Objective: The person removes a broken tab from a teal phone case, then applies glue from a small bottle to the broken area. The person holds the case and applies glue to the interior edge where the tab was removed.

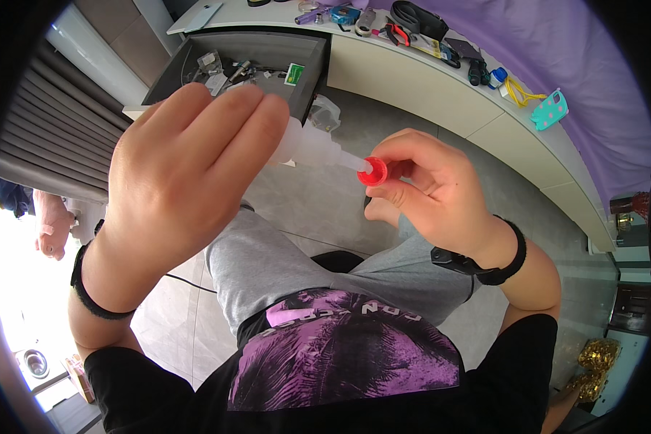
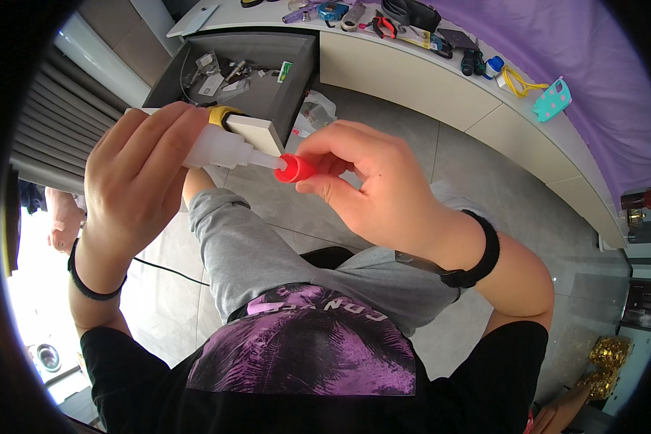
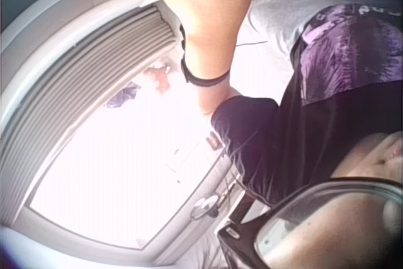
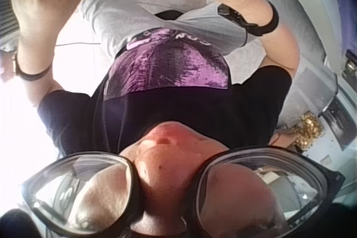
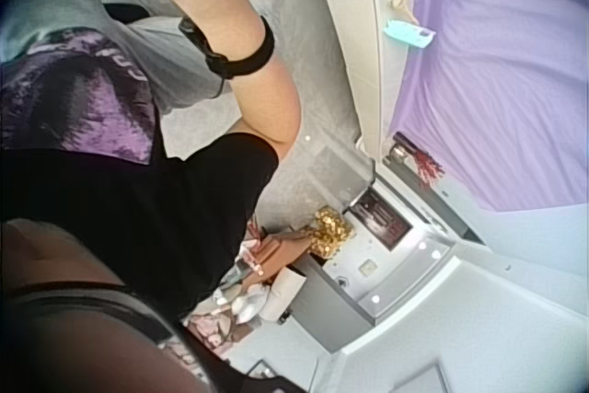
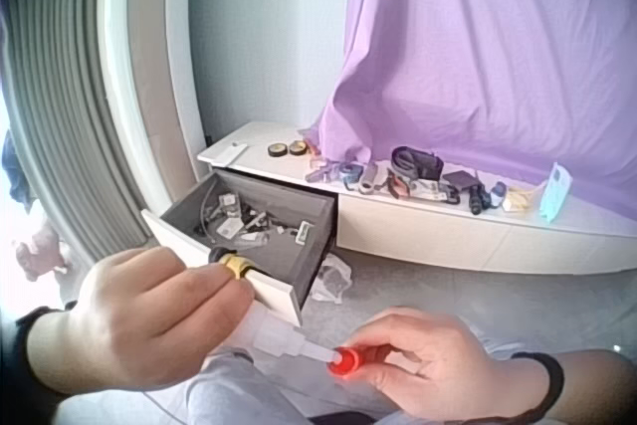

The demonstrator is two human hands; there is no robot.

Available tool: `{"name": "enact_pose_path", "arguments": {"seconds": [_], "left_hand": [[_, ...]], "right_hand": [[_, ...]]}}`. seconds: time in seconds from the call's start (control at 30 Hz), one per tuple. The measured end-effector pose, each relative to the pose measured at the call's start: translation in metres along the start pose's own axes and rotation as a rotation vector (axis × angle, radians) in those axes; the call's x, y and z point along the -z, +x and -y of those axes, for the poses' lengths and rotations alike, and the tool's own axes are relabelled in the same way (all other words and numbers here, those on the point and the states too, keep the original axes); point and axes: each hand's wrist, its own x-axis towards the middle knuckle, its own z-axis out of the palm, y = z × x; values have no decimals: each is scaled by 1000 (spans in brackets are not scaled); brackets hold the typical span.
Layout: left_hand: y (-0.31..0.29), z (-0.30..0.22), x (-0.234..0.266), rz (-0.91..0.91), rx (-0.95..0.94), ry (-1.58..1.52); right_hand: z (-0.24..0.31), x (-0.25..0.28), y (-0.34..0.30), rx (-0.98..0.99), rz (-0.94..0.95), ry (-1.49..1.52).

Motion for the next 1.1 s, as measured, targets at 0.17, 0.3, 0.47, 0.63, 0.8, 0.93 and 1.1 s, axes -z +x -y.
{"name": "enact_pose_path", "arguments": {"seconds": [0.17,0.3,0.47,0.63,0.8,0.93,1.1], "left_hand": [[0,-1,0,32,21,-14],[-1,-3,1,73,51,-31],[-2,-3,-2,72,81,-91],[-4,-5,-6,57,126,-113],[-4,-5,-8,24,127,-79],[-2,-2,-14,-98,58,-11],[-3,-1,-16,-110,58,9]], "right_hand": [[0,0,-1,-27,-8,24],[0,0,-1,-39,-8,30],[2,1,-2,-58,-13,40],[2,2,-1,-62,-20,50],[1,3,-1,-61,-24,49],[0,5,-2,-65,-25,42],[0,6,-1,-59,-29,25]]}}
